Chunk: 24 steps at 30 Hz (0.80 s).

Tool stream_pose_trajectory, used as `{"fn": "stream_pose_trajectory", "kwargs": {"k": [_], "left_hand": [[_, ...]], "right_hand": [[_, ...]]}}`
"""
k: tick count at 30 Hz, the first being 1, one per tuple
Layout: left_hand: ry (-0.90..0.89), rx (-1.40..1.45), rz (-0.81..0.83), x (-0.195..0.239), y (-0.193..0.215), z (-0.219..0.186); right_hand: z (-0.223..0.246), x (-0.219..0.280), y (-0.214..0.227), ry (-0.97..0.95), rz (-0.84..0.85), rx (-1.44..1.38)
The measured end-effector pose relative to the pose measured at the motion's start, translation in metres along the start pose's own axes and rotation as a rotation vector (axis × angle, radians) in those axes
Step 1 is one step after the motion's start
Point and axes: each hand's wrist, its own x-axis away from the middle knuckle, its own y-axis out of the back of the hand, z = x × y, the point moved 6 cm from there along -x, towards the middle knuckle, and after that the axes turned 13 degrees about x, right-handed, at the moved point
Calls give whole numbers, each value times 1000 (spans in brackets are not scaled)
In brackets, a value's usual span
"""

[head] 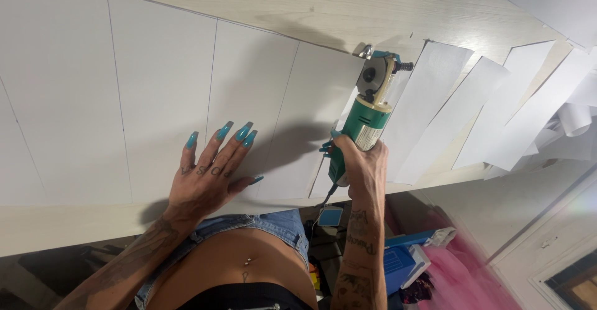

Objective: Cutting strips of material using an electric rotary cutter on a workshop table

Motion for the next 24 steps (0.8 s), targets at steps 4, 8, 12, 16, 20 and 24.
{"fn": "stream_pose_trajectory", "kwargs": {"k": [4, 8, 12, 16, 20, 24], "left_hand": [[-1, 52, -18, -1, 3, -1], [-37, 80, -63, -3, 11, -1], [-35, 47, -103, 0, 13, -3], [-58, -22, -167, -3, 19, -9], [-19, -17, -144, -20, 21, -27], [-32, 94, -173, -20, 11, -33]], "right_hand": [[-6, -11, -1, -24, 5, -89], [1, -5, 13, 58, -64, -439], [-18, 11, 30, 111, -101, -731], [-60, 27, 61, 264, -173, -990], [-106, 67, 88, 312, -228, -899], [-150, 128, 80, 207, -340, -794]]}}
